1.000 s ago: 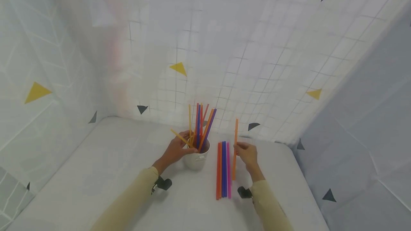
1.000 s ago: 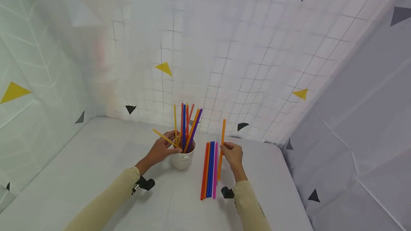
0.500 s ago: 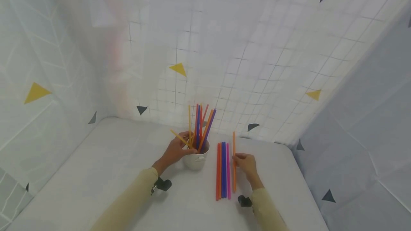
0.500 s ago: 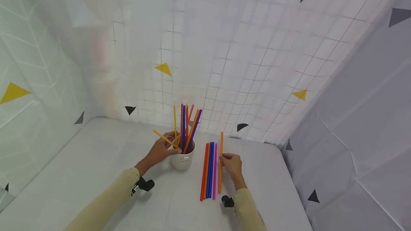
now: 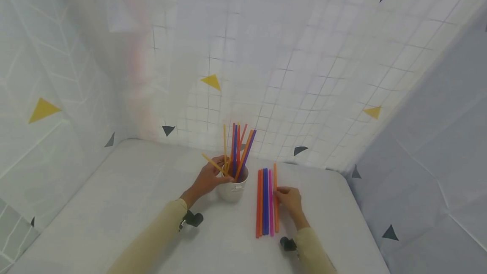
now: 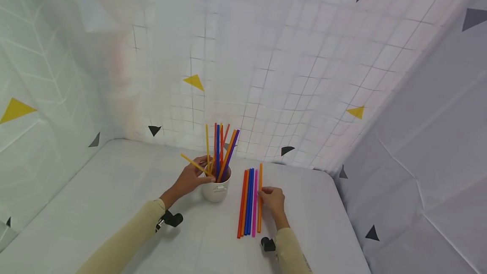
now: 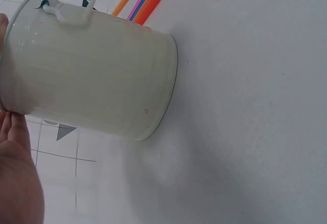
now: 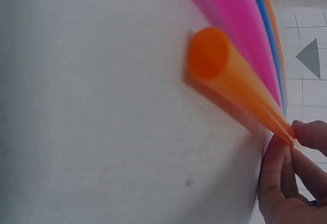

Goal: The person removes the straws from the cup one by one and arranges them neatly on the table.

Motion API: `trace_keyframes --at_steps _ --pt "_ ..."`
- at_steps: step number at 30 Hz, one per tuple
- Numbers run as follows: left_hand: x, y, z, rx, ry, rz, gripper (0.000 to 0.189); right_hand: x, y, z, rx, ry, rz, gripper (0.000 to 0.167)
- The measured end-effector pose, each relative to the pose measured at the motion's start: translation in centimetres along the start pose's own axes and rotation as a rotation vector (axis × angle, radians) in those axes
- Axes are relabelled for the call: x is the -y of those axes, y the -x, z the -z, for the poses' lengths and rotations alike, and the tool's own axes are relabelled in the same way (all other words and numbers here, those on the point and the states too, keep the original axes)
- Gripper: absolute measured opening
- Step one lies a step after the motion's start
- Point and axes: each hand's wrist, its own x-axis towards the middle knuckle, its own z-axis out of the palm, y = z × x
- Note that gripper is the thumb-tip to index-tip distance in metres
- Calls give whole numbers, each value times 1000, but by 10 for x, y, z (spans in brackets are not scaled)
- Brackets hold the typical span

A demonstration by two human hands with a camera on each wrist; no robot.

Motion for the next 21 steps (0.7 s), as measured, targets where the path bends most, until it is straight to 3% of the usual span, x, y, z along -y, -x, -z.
trace_keyframes --at_steps 11,21 --pt "-1 0 2 1 -1 12 77 2 2 -6 -3 94 29 32" --pt "4 -1 1 11 16 -18 75 7 7 -8 -5 152 12 32"
